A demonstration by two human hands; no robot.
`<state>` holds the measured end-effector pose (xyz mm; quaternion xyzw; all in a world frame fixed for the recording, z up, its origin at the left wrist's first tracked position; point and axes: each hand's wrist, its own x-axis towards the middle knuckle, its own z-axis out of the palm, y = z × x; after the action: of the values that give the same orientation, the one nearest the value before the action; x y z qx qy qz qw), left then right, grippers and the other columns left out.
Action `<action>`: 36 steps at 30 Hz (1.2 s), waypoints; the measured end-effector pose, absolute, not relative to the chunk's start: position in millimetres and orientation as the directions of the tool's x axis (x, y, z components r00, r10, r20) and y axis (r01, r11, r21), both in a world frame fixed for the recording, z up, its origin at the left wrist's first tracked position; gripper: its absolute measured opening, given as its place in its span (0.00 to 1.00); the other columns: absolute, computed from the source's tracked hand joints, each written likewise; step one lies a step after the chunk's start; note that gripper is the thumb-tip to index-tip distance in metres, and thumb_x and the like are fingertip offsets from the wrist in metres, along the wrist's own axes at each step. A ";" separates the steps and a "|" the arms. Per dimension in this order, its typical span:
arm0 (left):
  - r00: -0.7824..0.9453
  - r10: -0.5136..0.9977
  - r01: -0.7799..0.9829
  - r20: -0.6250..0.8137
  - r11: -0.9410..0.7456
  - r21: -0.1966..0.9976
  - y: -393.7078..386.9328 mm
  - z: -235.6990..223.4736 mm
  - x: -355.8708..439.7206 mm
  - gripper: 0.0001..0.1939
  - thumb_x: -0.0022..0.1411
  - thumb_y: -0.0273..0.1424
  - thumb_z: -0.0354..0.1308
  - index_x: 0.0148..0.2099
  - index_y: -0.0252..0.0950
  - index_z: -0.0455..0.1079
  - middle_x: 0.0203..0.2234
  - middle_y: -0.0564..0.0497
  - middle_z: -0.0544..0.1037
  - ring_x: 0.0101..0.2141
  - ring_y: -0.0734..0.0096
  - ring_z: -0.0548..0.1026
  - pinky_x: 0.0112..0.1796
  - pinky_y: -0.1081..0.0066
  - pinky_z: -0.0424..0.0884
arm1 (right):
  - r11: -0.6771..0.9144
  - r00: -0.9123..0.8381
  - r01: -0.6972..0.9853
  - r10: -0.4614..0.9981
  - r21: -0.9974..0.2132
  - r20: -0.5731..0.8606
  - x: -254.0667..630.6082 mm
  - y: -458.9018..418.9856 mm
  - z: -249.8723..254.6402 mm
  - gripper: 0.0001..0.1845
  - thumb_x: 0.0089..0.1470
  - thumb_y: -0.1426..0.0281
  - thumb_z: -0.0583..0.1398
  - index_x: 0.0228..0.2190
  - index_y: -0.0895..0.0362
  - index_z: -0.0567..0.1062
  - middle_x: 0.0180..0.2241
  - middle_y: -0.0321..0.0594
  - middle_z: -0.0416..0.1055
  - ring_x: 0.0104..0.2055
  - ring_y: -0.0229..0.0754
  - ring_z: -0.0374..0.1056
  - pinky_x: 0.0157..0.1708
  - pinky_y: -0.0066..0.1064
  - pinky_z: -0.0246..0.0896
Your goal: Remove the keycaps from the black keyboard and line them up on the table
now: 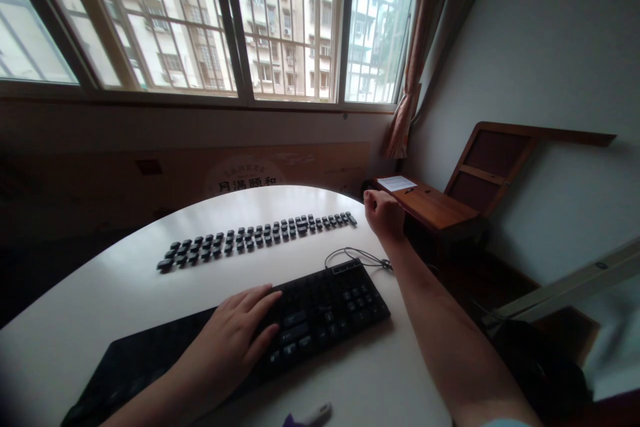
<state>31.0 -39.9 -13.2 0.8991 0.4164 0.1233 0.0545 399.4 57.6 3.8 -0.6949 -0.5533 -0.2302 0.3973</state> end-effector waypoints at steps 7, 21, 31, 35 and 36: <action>0.623 0.763 0.738 0.174 -0.646 0.192 -38.1 -16.1 32.8 0.24 0.65 0.39 0.52 0.62 0.41 0.67 0.60 0.44 0.70 0.57 0.52 0.68 0.57 0.52 0.63 | -0.021 0.264 0.954 0.536 -0.300 0.802 398.4 56.9 0.2 0.25 0.67 0.60 0.46 0.39 0.59 0.79 0.36 0.49 0.78 0.39 0.49 0.73 0.40 0.33 0.61; 0.625 0.779 0.754 0.057 -0.621 0.213 -48.1 7.4 61.5 0.27 0.66 0.38 0.52 0.64 0.34 0.64 0.62 0.38 0.67 0.60 0.49 0.65 0.58 0.51 0.61 | 0.039 0.251 0.945 0.553 -0.326 0.794 390.4 50.7 -7.7 0.24 0.66 0.61 0.47 0.36 0.59 0.79 0.34 0.47 0.78 0.38 0.47 0.74 0.40 0.30 0.61; 0.222 0.943 0.879 0.247 -0.303 0.368 22.4 34.5 -57.0 0.21 0.66 0.43 0.43 0.34 0.38 0.73 0.29 0.47 0.79 0.33 0.59 0.76 0.34 0.67 0.66 | 0.260 0.162 0.912 0.482 -0.318 0.861 380.7 40.8 3.5 0.25 0.66 0.61 0.45 0.37 0.61 0.77 0.32 0.48 0.77 0.36 0.47 0.73 0.40 0.35 0.66; 0.127 0.958 0.891 0.257 -0.224 0.396 41.5 11.8 -95.5 0.20 0.64 0.43 0.46 0.24 0.38 0.65 0.21 0.50 0.74 0.27 0.63 0.72 0.30 0.69 0.59 | 0.354 0.152 0.878 0.431 -0.322 0.889 359.0 31.2 23.4 0.30 0.68 0.60 0.40 0.34 0.59 0.77 0.29 0.46 0.74 0.33 0.46 0.72 0.40 0.37 0.66; 0.123 0.960 0.887 0.250 -0.219 0.405 43.7 7.6 -99.6 0.20 0.64 0.43 0.46 0.24 0.38 0.65 0.20 0.50 0.72 0.26 0.64 0.71 0.29 0.69 0.58 | 0.379 0.153 0.866 0.421 -0.327 0.894 348.8 27.1 30.0 0.31 0.68 0.59 0.40 0.32 0.59 0.77 0.29 0.45 0.74 0.34 0.46 0.72 0.40 0.37 0.66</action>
<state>-99.6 43.7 7.6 0.7452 0.6199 0.2330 0.0782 348.8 27.1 30.0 -0.5197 -0.6188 -0.2010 0.5538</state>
